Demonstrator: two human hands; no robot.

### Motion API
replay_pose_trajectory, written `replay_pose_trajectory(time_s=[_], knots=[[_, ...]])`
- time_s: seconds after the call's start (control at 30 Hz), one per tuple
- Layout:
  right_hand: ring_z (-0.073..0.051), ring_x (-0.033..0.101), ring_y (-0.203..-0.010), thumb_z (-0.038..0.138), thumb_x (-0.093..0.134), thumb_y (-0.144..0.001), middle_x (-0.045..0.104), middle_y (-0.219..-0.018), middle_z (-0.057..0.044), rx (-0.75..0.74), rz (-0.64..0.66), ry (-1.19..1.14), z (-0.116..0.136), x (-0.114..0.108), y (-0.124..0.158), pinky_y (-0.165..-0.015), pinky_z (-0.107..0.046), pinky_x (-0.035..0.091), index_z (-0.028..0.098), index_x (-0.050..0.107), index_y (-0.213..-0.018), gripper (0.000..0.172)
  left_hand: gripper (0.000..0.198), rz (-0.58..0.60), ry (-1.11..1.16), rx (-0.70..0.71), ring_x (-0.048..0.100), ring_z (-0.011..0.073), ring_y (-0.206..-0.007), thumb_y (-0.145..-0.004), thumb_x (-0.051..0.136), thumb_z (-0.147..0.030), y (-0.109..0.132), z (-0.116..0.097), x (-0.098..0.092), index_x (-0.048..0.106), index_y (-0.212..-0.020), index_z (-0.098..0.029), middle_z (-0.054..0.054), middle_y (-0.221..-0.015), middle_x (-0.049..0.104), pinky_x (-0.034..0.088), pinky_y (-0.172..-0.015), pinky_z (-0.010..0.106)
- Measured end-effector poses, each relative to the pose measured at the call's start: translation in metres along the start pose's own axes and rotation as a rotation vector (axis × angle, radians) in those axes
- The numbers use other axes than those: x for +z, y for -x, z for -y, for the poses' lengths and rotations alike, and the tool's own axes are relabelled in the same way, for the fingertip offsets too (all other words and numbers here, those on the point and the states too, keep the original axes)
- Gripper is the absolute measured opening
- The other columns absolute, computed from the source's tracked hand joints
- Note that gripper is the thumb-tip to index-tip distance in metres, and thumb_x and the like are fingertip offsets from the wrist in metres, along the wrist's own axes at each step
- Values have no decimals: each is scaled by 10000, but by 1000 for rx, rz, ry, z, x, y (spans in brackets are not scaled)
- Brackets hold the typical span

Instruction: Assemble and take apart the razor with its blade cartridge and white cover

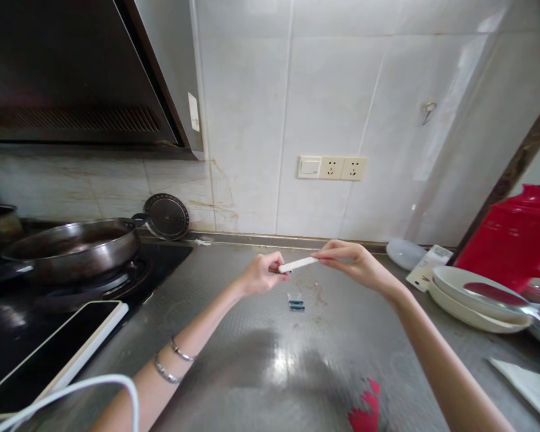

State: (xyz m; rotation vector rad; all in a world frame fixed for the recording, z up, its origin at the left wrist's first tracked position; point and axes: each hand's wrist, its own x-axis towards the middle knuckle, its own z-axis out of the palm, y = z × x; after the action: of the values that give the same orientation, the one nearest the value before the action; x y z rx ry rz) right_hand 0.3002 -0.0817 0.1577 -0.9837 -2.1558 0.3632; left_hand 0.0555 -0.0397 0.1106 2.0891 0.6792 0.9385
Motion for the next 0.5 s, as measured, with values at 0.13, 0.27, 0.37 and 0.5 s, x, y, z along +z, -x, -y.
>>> replay_pose_trajectory(time_s=[0.13, 0.27, 0.37, 0.5], knots=[[-183, 574, -777, 451, 529, -795, 629, -853, -70, 46, -34, 12, -4, -3, 1, -712, -292, 439, 215, 688, -996, 349, 183, -5, 40, -18, 645, 156, -735, -678, 646, -192, 0, 2, 0, 475, -713, -137, 58, -761, 674, 481, -669, 252], [-180, 575, -788, 432, 529, -802, 628, -861, -68, 31, -26, -23, 6, -3, 1, -710, -284, 437, 221, 679, -1019, 338, 190, -5, 42, -15, 644, 160, -732, -672, 652, -199, 0, 1, 0, 474, -699, -139, 62, -757, 676, 478, -663, 255], [-178, 579, -776, 439, 523, -803, 631, -857, -66, 8, 6, -32, 9, 0, 0, -702, -283, 445, 223, 681, -1016, 342, 177, 6, 29, -14, 640, 153, -709, -677, 647, -206, 0, -2, 0, 485, -706, -140, 59, -759, 679, 476, -646, 255], [-184, 588, -778, 453, 526, -795, 639, -853, -67, 31, -22, 10, -2, -3, 1, -710, -289, 447, 209, 692, -989, 353, 189, -12, 32, -13, 637, 149, -709, -671, 654, -209, 0, -2, -1, 483, -704, -137, 53, -749, 674, 477, -657, 252]])
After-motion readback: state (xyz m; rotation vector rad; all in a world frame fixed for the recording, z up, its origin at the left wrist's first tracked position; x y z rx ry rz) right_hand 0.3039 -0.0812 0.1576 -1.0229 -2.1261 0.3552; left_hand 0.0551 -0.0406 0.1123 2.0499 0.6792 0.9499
